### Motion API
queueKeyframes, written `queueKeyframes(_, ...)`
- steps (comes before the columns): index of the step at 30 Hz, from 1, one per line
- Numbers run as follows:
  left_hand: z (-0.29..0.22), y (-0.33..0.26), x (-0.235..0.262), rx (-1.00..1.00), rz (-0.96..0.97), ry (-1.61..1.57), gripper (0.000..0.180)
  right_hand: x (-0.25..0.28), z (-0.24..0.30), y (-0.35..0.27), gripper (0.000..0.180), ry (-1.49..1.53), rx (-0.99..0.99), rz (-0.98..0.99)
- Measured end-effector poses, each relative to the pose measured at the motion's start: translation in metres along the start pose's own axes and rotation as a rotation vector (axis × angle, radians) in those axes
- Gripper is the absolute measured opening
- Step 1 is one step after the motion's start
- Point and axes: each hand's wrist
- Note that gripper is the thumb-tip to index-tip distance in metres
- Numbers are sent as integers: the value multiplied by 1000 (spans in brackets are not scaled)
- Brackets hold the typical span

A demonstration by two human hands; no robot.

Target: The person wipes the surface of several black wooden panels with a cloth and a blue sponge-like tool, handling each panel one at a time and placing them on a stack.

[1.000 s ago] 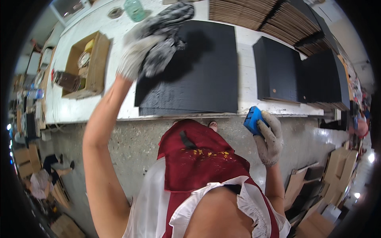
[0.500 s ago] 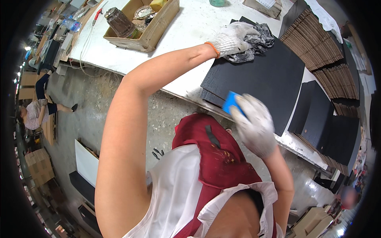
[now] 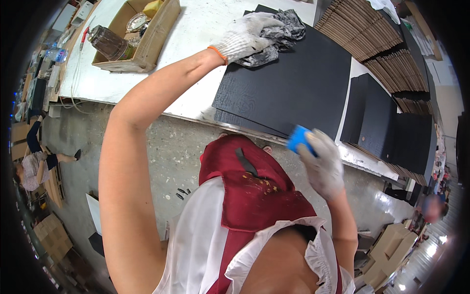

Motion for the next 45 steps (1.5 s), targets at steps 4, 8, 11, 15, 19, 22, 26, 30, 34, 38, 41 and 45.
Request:
queueKeyframes(4, -4, 0, 5, 35, 29, -8, 44, 32, -20, -80, 31, -90, -276, -91)
queueKeyframes(8, -8, -9, 14, 80, 15, 29, 45, 29, -34, -86, 38, 208, -611, -439)
queueKeyframes(11, -20, -3, 13, 178, 50, -121, 49, 25, -37, -27, 43, 528, -769, -733)
queueKeyframes(15, -22, -64, 27, 68, 123, -85, 58, 5, -49, 36, 43, 603, -708, -785)
queueKeyframes(19, -61, -116, 42, 136, 144, -168, 61, -4, -56, 52, 43, 427, -727, -646)
queueKeyframes(22, -80, -134, 53, 295, -41, -231, 64, -5, -55, 58, 44, 556, -711, -633)
queueKeyframes(26, -55, -118, 67, 688, -361, -1033, 56, -25, -47, 68, 42, 493, -608, -586)
queueKeyframes(30, 52, -104, 69, 647, -214, -1100, 42, -28, -44, 80, 42, 502, -574, -583)
queueKeyframes(34, 67, -61, 50, 253, -146, -907, 42, -37, -62, 82, 46, 1090, -697, -849)
queueKeyframes(38, 24, -30, 66, 340, -188, -662, 43, -23, -106, 80, 41, 1792, -761, -1146)
queueKeyframes(41, -9, -17, 93, 541, -437, -1173, 36, -24, -151, 77, 34, 1713, -904, -1193)
queueKeyframes(45, -81, -14, 121, 197, -497, -1313, 36, 7, -196, 71, 28, 548, -754, -744)
Point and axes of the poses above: each hand's wrist, its own y-axis towards the middle knuckle, its own x-axis out of the back of the hand, z = x × y, and after that the axes turned 1 degree about x, right-handed
